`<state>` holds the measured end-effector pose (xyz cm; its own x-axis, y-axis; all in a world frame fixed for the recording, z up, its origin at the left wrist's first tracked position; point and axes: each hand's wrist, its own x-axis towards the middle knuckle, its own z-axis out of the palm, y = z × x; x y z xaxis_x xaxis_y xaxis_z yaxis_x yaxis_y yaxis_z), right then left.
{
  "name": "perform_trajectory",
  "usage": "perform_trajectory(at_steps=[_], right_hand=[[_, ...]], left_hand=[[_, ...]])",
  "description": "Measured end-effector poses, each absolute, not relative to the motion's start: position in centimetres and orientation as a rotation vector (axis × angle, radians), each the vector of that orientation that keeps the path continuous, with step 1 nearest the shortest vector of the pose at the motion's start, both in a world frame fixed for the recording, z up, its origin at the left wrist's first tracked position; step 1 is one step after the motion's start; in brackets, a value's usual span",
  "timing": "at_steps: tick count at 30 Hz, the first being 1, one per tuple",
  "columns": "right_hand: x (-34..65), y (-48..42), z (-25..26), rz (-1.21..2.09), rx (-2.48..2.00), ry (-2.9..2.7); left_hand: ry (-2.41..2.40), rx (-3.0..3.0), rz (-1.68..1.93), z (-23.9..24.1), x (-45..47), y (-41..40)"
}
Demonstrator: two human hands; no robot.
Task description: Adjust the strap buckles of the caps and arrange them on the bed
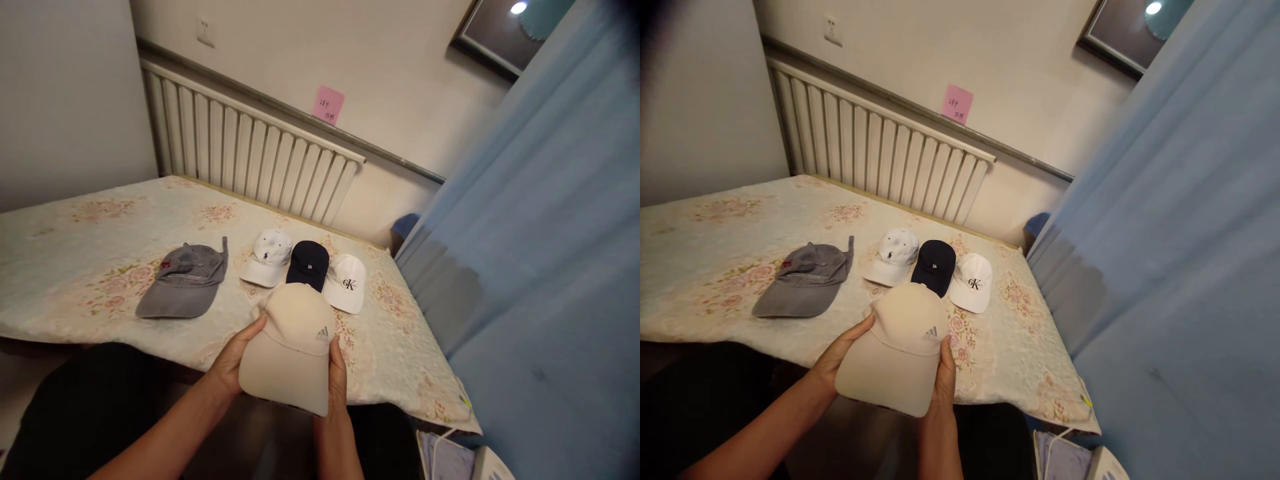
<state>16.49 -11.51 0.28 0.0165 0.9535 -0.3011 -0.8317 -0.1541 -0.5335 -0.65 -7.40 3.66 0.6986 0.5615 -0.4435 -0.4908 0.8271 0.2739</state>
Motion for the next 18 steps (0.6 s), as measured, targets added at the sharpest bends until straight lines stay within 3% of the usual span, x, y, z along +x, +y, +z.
perform_trajectory(at_steps=[18], right_hand=[[16.16,-11.60,0.35,1.588,-0.730,-0.103]], left_hand=[[0.529,0.134,0.598,3.42,-1.19,-7.29]])
